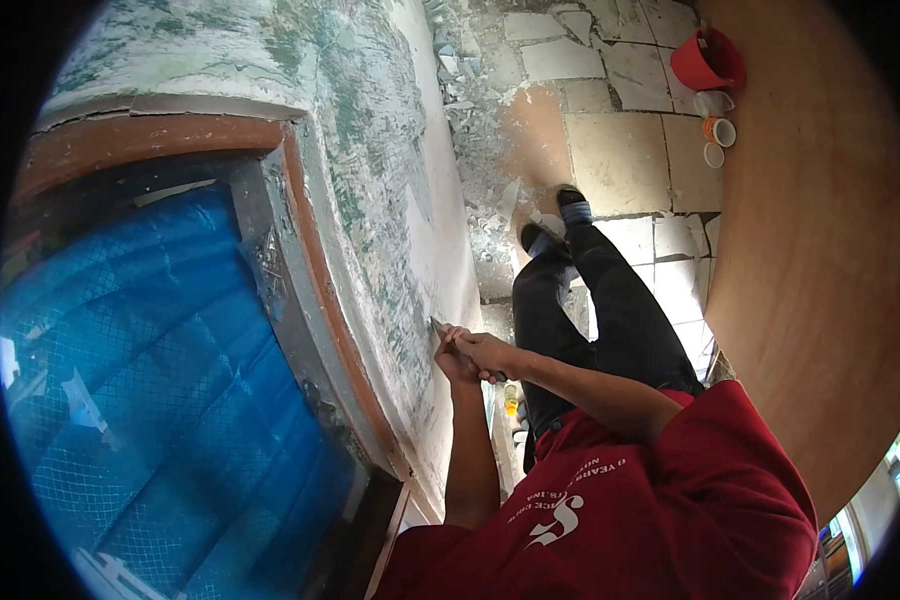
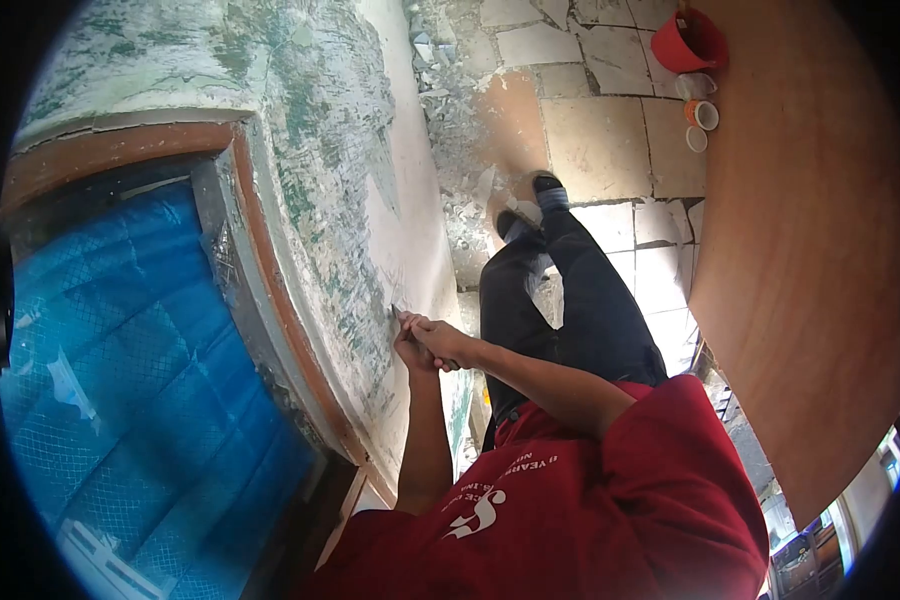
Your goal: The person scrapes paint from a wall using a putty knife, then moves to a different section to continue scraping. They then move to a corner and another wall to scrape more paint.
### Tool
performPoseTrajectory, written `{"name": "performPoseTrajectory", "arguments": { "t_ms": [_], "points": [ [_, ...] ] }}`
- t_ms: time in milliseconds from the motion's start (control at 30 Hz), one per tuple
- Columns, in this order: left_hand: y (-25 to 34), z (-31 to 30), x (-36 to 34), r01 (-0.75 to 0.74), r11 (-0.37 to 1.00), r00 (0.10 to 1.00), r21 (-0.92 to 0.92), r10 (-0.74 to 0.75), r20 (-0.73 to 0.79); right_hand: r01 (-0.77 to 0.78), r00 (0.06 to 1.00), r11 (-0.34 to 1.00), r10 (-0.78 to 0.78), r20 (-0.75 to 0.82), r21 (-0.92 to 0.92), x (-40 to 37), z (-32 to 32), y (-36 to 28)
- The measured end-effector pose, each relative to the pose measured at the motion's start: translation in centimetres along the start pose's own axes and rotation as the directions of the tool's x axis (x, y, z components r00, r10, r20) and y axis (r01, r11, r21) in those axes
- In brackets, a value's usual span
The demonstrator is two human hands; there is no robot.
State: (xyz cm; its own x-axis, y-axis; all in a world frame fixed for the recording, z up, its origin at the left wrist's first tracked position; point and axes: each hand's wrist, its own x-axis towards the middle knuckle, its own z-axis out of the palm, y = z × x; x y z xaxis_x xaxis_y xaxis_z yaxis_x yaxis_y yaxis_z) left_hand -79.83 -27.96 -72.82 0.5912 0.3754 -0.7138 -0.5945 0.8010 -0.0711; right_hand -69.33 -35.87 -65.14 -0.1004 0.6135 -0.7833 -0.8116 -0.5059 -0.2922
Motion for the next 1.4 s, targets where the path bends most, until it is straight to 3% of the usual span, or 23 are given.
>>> {"name": "performPoseTrajectory", "arguments": {
  "t_ms": [33,133,233,333,433,533,633,933,1033,1233,1333,1400],
  "points": [
    [0.5,-1.0,0.6,-0.040,0.996,0.999,0.082,0.043,-0.031,0.003,1.000,1.000,-0.003,0.011,-0.001,-0.3,0.1,-0.2],
    [0.3,-0.8,0.6,0.025,0.999,0.996,-0.020,-0.023,0.082,0.024,0.999,0.994,-0.021,0.033,-0.103,-0.4,-0.4,-1.1],
    [1.6,-3.9,3.7,0.003,1.000,1.000,-0.018,-0.003,0.012,0.004,1.000,0.987,-0.006,-0.012,-0.163,1.5,-1.1,-1.1],
    [0.5,-1.7,3.2,0.036,0.997,0.997,-0.064,-0.031,0.068,0.184,0.981,0.967,-0.191,-0.026,-0.179,4.0,-1.4,0.2],
    [-0.5,-1.0,3.2,-0.040,0.998,0.998,-0.047,0.043,0.045,-0.028,0.999,0.990,0.031,0.018,-0.137,1.1,-2.0,-3.1],
    [-0.4,-1.3,4.0,-0.119,0.993,0.992,0.023,0.120,-0.042,-0.038,0.999,0.988,0.038,0.000,-0.149,1.6,-2.5,-3.4],
    [-0.7,-1.5,4.2,-0.069,0.998,0.996,-0.003,0.069,0.063,-0.058,0.998,0.983,0.059,-0.004,-0.174,1.3,-2.6,-4.1],
    [0.4,-2.9,5.7,0.010,0.998,0.996,-0.056,-0.005,0.085,-0.057,0.998,0.992,0.053,-0.043,-0.113,3.8,-3.1,-2.6],
    [1.0,-4.6,7.3,-0.005,0.995,0.999,-0.097,0.010,0.046,0.077,0.996,0.979,-0.083,-0.021,-0.187,6.2,-3.4,-1.6],
    [1.6,-5.7,8.8,-0.029,1.000,0.997,0.005,0.028,0.075,0.096,0.993,0.985,-0.105,-0.060,-0.142,5.2,-3.9,-3.6],
    [1.3,-4.9,9.0,0.035,0.999,0.992,-0.027,-0.032,0.121,-0.019,0.999,0.991,0.012,-0.050,-0.134,6.5,-4.4,-3.2],
    [2.1,-7.0,10.7,0.049,0.997,0.996,-0.063,-0.045,0.071,-0.060,0.996,0.994,0.053,-0.079,-0.090,7.2,-4.5,-3.5]
  ]
}}
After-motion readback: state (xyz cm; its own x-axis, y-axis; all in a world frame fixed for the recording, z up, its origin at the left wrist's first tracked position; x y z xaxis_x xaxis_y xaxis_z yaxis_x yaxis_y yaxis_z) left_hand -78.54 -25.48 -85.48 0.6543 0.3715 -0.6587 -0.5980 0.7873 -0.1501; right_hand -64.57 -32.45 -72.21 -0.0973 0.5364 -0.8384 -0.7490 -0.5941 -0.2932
